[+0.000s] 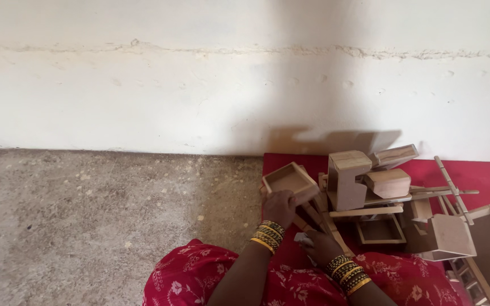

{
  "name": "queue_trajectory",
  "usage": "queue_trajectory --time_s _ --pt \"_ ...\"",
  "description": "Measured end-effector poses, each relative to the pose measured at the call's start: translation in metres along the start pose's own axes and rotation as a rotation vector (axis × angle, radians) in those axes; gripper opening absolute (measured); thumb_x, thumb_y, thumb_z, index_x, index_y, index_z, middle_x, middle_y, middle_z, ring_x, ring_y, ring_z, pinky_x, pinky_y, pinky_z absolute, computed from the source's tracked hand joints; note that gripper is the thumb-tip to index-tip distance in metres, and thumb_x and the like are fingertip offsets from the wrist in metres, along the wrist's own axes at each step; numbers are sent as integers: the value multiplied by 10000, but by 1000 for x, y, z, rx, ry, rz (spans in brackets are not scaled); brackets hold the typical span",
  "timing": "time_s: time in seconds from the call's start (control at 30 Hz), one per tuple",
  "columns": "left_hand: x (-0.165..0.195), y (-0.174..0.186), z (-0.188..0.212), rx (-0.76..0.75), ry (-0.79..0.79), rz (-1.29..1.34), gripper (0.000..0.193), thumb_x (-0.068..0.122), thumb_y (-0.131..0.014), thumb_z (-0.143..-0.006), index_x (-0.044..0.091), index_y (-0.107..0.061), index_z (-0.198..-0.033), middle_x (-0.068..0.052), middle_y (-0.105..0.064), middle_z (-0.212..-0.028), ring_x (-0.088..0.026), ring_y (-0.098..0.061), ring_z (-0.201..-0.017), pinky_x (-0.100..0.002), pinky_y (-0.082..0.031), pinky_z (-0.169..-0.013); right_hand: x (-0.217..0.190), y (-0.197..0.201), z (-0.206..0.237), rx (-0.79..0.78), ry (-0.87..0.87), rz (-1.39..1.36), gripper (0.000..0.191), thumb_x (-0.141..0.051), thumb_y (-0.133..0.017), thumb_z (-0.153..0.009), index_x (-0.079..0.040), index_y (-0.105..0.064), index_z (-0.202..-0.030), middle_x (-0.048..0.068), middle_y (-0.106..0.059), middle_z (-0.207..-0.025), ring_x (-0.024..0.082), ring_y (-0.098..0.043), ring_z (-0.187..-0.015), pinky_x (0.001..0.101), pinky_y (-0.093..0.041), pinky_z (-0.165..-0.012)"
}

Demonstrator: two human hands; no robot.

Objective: The person sits on the floor and wipes small wooden toy furniture pieces, including a chair, boxes, and a cart-like frame, one at a time with a cloth, setting each cleaned piece back on the red mat.

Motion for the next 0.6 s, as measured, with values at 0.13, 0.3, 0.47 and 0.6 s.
queue_trajectory --time_s 0.13,0.3,0.47,0.6 --pt "-18 25 2 66 190 203 320 373 -531 -1029 107 -705 -1071 -92 -738 -1002 -236 -718 -878 -406 -590 -846 -11 17 10 94 56 -109 377 -389 -684 -921 -75 -681 -1131 140 -755 -967 265 -740 -847 409 -608 -768" --pt "-63 39 40 149 648 459 546 499 -474 -1061 38 -764 -1105 -186 -761 -903 -264 -710 -802 -383 -546 -727 4 29 15 210 -48 -373 561 -389 -762 -855 -43 -615 -1272 167 -752 -1005 261 -760 -859 390 -638 -729" --pt "-79 27 93 350 795 1207 591 500 -526 -988 -32 -696 -1180 -155 -751 -1035 -217 -741 -894 -341 -596 -774 17 63 18 463 85 -976 407 -289 -739 -919 57 -735 -1131 127 -764 -964 191 -712 -822 345 -587 -697" --pt "-88 -1 112 310 934 1190 700 548 -540 -1004 -108 -708 -1182 -186 -729 -1026 -237 -703 -868 -361 -568 -752 2 73 34 641 311 -1157 344 -254 -657 -1089 73 -675 -1196 147 -691 -1058 172 -636 -868 331 -536 -705"
Point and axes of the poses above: each hand's wrist, its own z-axis away from the middle knuckle, its own y-axis out of the back of the hand, x = y × z, the point moved 10 cm from there along -z, towards the middle knuckle
